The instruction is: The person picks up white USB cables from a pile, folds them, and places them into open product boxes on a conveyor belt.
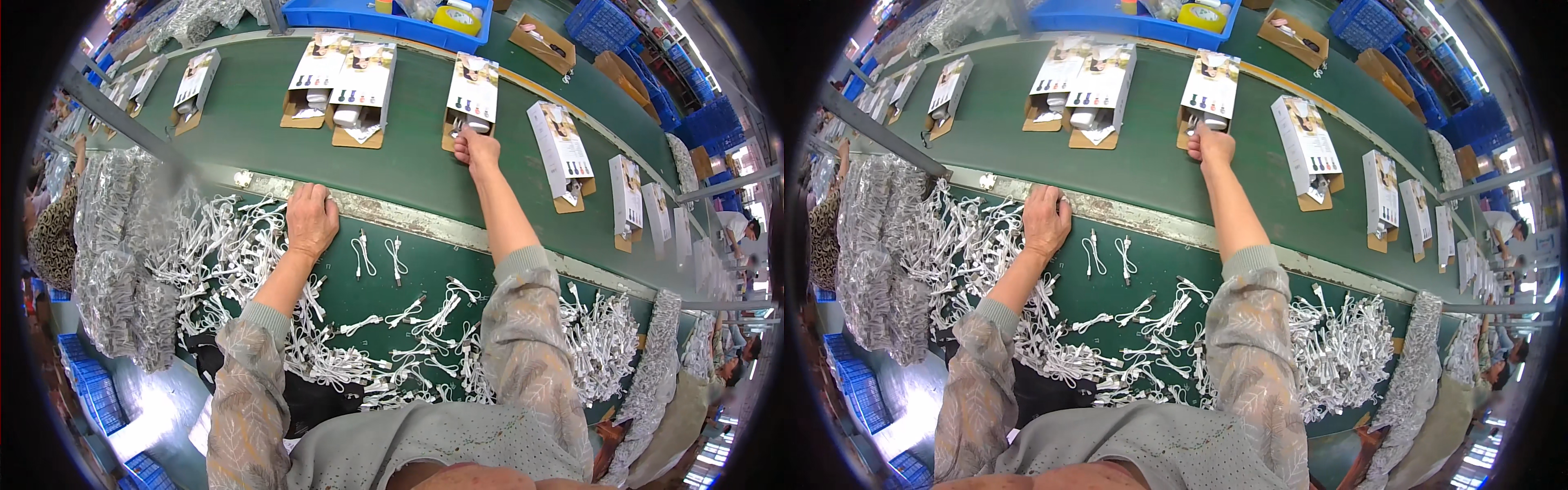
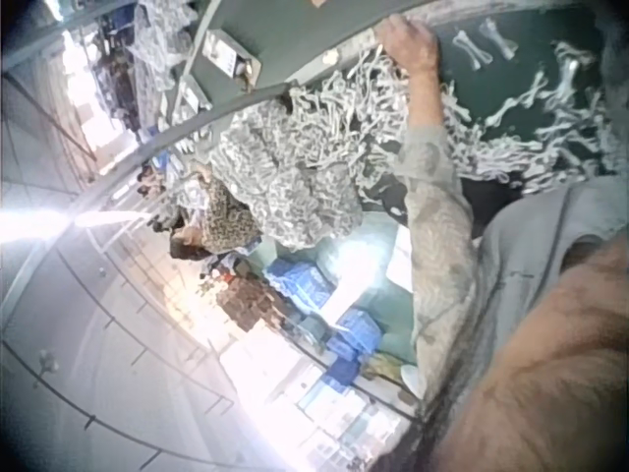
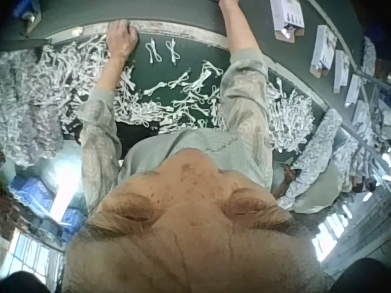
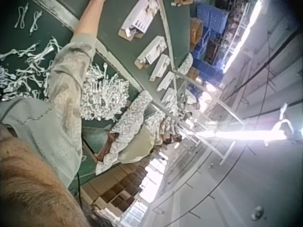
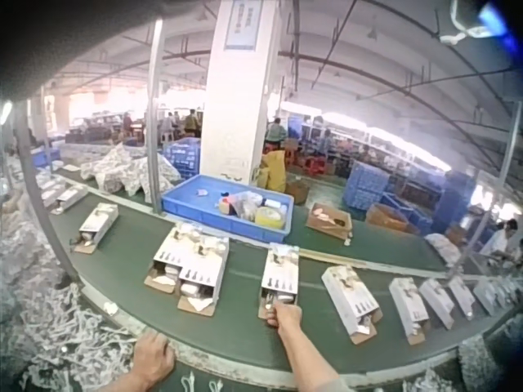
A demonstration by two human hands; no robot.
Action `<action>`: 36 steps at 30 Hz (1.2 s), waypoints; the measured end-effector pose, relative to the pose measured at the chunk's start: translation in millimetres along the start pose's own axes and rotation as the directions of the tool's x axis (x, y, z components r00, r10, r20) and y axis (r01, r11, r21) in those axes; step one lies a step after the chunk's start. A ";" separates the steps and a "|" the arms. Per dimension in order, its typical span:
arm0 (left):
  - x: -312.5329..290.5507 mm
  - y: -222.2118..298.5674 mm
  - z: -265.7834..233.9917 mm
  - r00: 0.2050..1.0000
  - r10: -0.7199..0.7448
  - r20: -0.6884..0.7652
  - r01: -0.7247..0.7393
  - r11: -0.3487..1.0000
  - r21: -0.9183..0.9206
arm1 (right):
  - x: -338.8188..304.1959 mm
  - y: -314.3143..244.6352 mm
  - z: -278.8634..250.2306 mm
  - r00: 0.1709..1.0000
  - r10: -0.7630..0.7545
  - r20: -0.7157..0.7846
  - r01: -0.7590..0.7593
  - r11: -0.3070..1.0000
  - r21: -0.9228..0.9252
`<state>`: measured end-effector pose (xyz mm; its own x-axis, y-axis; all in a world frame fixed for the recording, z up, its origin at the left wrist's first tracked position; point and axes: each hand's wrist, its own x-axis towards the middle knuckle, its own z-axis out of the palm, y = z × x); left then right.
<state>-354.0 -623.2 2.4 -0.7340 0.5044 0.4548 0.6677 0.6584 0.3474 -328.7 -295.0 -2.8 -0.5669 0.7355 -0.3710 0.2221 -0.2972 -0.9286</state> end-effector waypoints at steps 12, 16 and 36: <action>2.6 -9.9 -3.1 1.000 0.017 -0.016 -0.016 0.999 0.040 | -203.6 -12.7 -113.1 0.790 0.144 0.597 0.518 0.365 -0.774; 2.1 -8.4 -0.5 1.000 0.016 -0.001 -0.016 0.999 0.052 | -215.8 7.1 -120.3 0.784 0.036 0.620 0.585 0.294 -0.756; 0.2 -10.1 -5.9 1.000 0.014 -0.026 -0.013 0.999 0.046 | -134.3 -9.4 -18.8 0.551 -0.559 0.620 0.817 0.210 -0.537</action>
<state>-360.1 -633.0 3.8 -0.7210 0.4987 0.4811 0.6706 0.6769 0.3035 -239.7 -379.6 55.7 -0.9280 0.1940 0.3179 0.0093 0.8654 -0.5010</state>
